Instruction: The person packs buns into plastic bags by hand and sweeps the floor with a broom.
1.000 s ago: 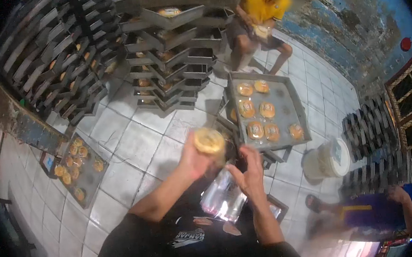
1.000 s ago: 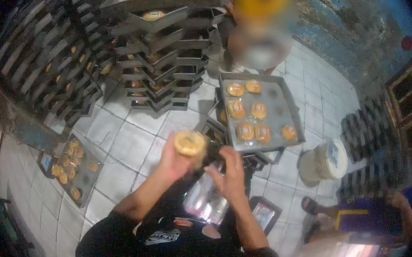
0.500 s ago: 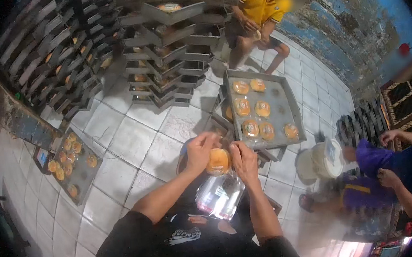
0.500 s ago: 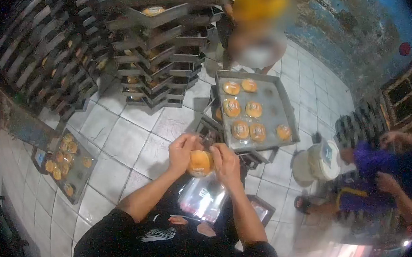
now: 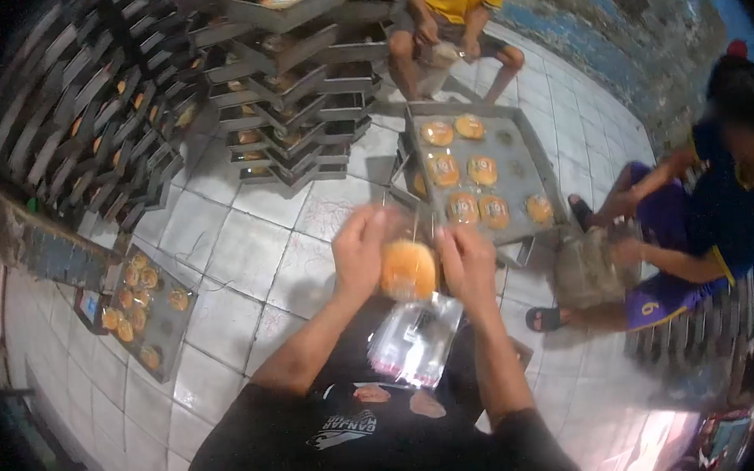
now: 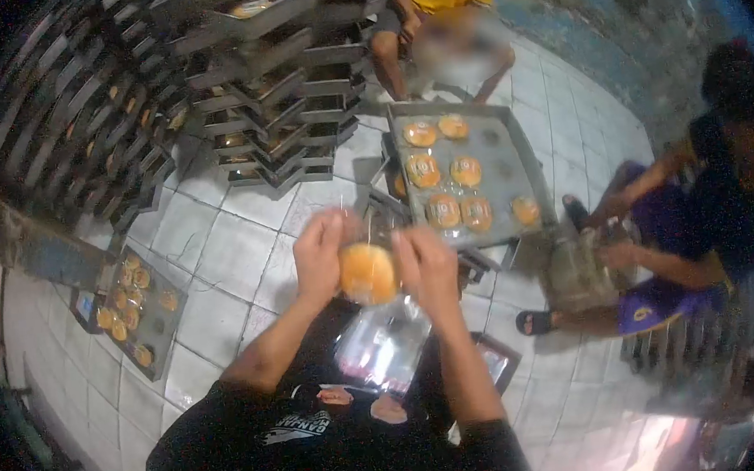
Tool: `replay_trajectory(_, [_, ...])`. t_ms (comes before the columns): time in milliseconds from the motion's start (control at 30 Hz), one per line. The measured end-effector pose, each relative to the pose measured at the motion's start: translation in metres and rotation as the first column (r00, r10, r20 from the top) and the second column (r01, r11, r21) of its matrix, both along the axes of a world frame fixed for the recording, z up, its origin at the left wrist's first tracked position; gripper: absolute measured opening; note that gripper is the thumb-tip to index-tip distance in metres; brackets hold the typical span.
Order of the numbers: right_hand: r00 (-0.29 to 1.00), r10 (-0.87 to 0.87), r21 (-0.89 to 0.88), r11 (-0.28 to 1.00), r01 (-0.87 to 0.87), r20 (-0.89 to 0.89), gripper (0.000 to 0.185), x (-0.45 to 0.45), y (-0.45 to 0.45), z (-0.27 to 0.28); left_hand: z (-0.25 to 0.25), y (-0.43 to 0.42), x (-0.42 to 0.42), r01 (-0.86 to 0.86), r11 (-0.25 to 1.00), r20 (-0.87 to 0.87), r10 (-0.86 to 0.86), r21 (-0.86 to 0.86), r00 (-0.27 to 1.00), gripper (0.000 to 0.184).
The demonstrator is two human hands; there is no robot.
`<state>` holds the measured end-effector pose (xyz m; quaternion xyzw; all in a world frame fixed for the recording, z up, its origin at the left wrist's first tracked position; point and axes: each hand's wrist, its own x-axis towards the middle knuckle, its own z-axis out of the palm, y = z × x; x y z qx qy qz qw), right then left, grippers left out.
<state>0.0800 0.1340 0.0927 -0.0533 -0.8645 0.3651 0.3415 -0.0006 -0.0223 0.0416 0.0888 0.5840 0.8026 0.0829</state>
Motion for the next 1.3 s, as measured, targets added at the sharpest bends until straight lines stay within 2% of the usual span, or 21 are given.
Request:
replay_trajectory(67, [0.923, 0.141, -0.606, 0.787, 0.114, 0.357, 0.030, -0.015, 0.035, -0.036, -0.025, -0.003, -0.024, -0.261, 0.925, -0.274, 0.185, -0.276, 0.944, 0.024])
replay_trajectory(100, [0.921, 0.143, -0.614, 0.780, 0.121, 0.363, 0.030, -0.006, 0.032, -0.035, -0.016, -0.012, -0.019, -0.308, 0.895, -0.446, 0.142, -0.324, 0.884, 0.024])
replay_trajectory(167, [0.866, 0.310, -0.812, 0.560, 0.168, 0.392, 0.030, 0.018, 0.020, -0.029, -0.030, -0.030, -0.003, -0.244, 0.894, -0.413, 0.074, -0.377, 0.908, 0.024])
replay_trajectory(267, [0.799, 0.364, -0.762, 0.624, 0.173, 0.479, 0.029, 0.058, 0.011, -0.118, -0.083, -0.045, 0.020, -0.043, 0.926, -0.170, -0.023, -0.375, 0.985, 0.025])
replay_trajectory(333, [0.832, 0.300, -0.787, 0.571, 0.234, 0.466, 0.030, 0.070, -0.016, -0.128, -0.102, -0.048, 0.022, 0.167, 0.972, 0.267, -0.119, -0.165, 0.956, 0.023])
replay_trajectory(400, [0.849, 0.256, -0.749, 0.625, 0.219, 0.462, 0.018, 0.080, -0.024, -0.113, -0.083, -0.043, 0.019, 0.190, 0.972, 0.293, -0.144, -0.136, 0.945, 0.022])
replay_trajectory(467, [0.939, 0.048, -0.777, 0.577, 0.251, 0.339, 0.030, 0.064, -0.033, -0.072, -0.061, -0.025, 0.010, 0.230, 0.970, 0.268, -0.200, -0.085, 0.942, 0.020])
replay_trajectory(533, [0.955, 0.177, -0.882, 0.450, 0.138, 0.239, 0.052, 0.065, -0.012, -0.065, -0.053, -0.009, 0.012, 0.263, 0.964, -0.056, -0.265, -0.043, 0.963, 0.018])
replay_trajectory(600, [0.958, 0.108, -0.516, 0.855, 0.048, 0.267, 0.052, 0.060, 0.017, -0.056, -0.058, 0.003, 0.014, 0.245, 0.970, -0.030, -0.245, 0.000, 0.969, 0.015])
replay_trajectory(667, [0.975, -0.138, -0.060, 0.987, 0.150, 0.173, 0.054, 0.045, 0.050, -0.012, -0.062, 0.008, 0.017, 0.082, 0.993, 0.114, -0.071, -0.088, 0.991, 0.016])
replay_trajectory(700, [0.966, -0.248, 0.125, 0.963, 0.238, 0.075, 0.055, 0.030, 0.082, -0.015, -0.080, -0.001, 0.020, 0.185, 0.936, 0.133, -0.151, -0.299, 0.980, 0.021])
replay_trajectory(733, [0.941, -0.335, 0.302, 0.894, 0.332, -0.044, 0.056, 0.023, 0.114, -0.025, -0.078, -0.007, 0.028, 0.195, 0.936, 0.121, -0.166, -0.292, 0.979, 0.021])
replay_trajectory(800, [0.898, -0.441, 0.426, 0.812, 0.399, 0.001, 0.057, 0.023, 0.166, -0.057, -0.068, -0.016, 0.049, 0.027, 0.701, -0.350, -0.388, -0.712, 0.853, 0.032])
replay_trajectory(833, [0.848, -0.529, 0.535, 0.727, 0.430, 0.037, 0.058, 0.009, 0.183, -0.060, -0.061, -0.018, 0.056, 0.075, 0.651, -0.320, -0.466, -0.756, 0.825, 0.034])
replay_trajectory(900, [0.847, -0.529, 0.415, 0.782, 0.464, 0.051, 0.062, 0.014, 0.175, -0.064, -0.039, -0.020, 0.066, 0.073, 0.485, -0.263, -0.587, -0.871, 0.765, 0.038])
replay_trajectory(1000, [0.925, -0.232, 0.093, 0.973, 0.213, 0.301, 0.063, 0.053, 0.130, -0.106, -0.034, -0.025, 0.077, -0.011, 0.420, -0.317, -0.667, -0.907, 0.674, 0.041])
replay_trajectory(1033, [0.901, -0.107, -0.048, 0.989, 0.140, 0.420, 0.063, 0.067, 0.107, -0.116, -0.033, -0.025, 0.077, -0.002, 0.463, -0.334, -0.637, -0.886, 0.694, 0.034])
replay_trajectory(1167, [0.972, 0.007, -0.428, 0.899, 0.097, 0.235, 0.061, 0.117, 0.052, -0.146, -0.040, -0.043, 0.072, 0.111, 0.579, -0.392, -0.669, -0.808, 0.632, 0.026])
replay_trajectory(1200, [0.990, 0.015, -0.537, 0.841, 0.064, 0.142, 0.060, 0.127, 0.044, -0.142, -0.033, -0.047, 0.075, 0.507, 0.657, 0.013, -0.604, -0.558, 0.797, 0.025])
replay_trajectory(1233, [0.990, -0.021, -0.541, 0.835, 0.095, 0.142, 0.060, 0.136, 0.038, -0.129, -0.028, -0.048, 0.076, 0.674, 0.726, 0.447, -0.563, -0.134, 0.695, 0.028])
replay_trajectory(1300, [0.970, 0.214, -0.770, 0.636, -0.049, 0.115, 0.060, 0.146, 0.032, -0.097, -0.025, -0.049, 0.080, 0.684, 0.729, 0.388, -0.623, -0.027, 0.679, 0.030])
